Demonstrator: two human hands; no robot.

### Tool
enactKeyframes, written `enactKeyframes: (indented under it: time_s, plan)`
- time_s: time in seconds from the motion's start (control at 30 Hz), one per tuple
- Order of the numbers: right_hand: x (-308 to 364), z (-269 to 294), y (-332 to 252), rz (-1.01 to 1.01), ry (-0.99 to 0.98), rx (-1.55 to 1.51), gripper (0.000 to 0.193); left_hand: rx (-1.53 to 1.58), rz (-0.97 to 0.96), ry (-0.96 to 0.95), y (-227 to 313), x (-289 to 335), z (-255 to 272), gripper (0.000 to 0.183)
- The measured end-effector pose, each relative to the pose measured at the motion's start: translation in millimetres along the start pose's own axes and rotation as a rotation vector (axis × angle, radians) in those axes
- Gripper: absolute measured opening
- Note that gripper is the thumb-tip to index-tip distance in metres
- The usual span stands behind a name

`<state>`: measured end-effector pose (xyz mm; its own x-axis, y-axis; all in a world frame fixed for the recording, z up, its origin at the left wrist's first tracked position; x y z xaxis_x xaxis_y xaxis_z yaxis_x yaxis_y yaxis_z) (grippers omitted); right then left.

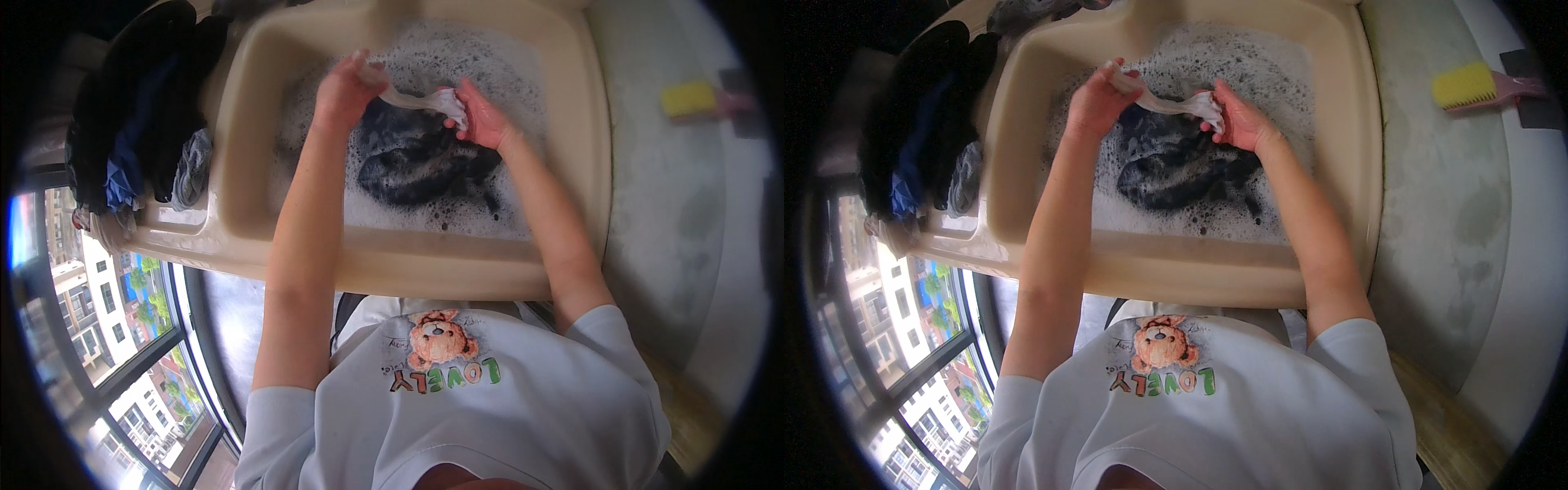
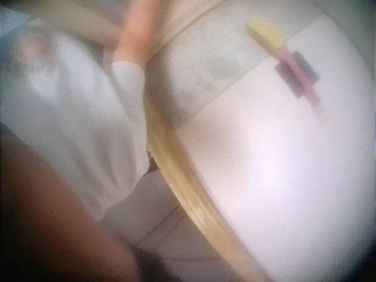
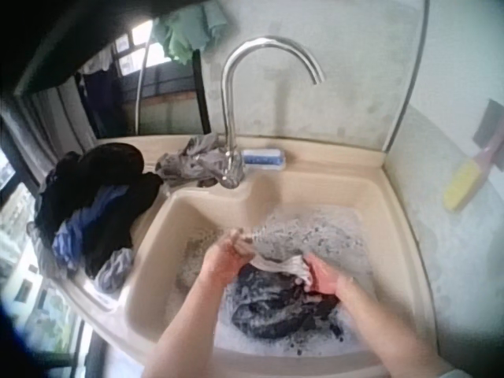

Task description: The person washes black pants and other clothing by hand in a sink filled with soapy water, scrubbing, squeezing, and wringing out the items before starting to clean another piece of fabric with a small container of detergent.

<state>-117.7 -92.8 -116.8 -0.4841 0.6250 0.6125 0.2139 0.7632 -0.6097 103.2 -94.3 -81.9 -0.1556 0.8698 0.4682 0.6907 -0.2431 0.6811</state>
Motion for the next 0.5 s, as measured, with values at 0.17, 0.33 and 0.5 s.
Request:
enactKeyframes:
  time_s: [0.17,0.33,0.5]
  plan:
    - [-15,16,-3,0.116,0.299,0.501,0.029,-0.582,-0.107,0.176,-9,1,9,0.035]
    - [-11,14,-12,0.066,0.293,0.436,0.035,-1.378,-0.775,0.418,8,5,13,0.033]
    - [7,-15,-18,0.161,0.054,0.525,0.044,-1.298,-0.726,-0.068,-47,24,-38,0.029]
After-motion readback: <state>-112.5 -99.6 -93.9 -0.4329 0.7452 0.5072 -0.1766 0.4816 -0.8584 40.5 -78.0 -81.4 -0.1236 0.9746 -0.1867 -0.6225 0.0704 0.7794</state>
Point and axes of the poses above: each hand's wrist, its own x-axis away from the middle knuckle, its own z-axis out of the back of the hand, y = z × x, the point moved 4 cm from there along -x, towards the middle knuckle, and after that the axes turned 12 degrees about y, right-handed, at the moved point
